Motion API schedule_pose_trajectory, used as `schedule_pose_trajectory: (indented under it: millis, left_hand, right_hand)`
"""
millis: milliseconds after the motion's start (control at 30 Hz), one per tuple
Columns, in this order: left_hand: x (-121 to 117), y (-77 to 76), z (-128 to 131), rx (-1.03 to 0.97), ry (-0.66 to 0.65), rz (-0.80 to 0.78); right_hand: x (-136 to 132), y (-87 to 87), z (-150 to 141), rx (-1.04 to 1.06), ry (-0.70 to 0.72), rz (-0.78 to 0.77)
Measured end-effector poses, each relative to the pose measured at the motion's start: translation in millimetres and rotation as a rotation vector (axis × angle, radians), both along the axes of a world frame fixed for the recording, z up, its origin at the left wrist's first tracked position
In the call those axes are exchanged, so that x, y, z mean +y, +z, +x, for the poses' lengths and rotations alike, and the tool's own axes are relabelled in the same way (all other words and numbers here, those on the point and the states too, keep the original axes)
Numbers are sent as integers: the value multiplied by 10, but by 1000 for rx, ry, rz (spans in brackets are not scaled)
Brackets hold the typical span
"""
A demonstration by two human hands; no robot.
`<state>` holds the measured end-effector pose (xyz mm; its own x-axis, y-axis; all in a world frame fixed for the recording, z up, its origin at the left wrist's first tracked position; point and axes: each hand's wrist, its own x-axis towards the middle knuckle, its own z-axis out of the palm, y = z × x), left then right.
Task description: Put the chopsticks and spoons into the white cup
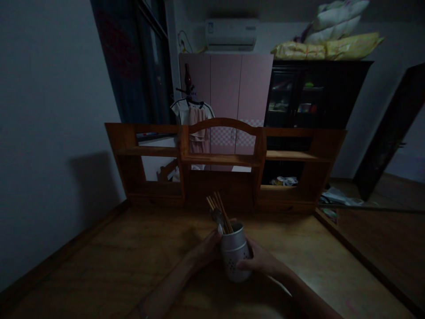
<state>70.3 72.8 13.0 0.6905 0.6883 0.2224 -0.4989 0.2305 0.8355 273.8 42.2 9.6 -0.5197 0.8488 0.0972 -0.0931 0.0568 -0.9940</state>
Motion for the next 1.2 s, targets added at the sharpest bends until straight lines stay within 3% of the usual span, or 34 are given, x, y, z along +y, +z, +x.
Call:
schedule_pose_trajectory:
  millis: [200,367,533,667,867,1200]
  left_hand:
    - [13,-54,43,-60,-29,-139]
    - [67,-103,17,19,105,-227]
    - [98,-128,64,4,179,-236]
    - [123,-155,84,-15,207,-249]
    - [130,-119,42,-7,150,-314]
    - [173,-193,-45,-15,178,-390]
  right_hand:
    - [-105,58,51,101,-82,-60]
    - [-179,27,-43,303,10,-290]
    - [-159,-78,-82,327,19,-494]
    - [-87,-134,-99,358,26,-536]
    - [-19,-204,-143,491,98,-626]
    - [-28,-161,-117,534,166,-667]
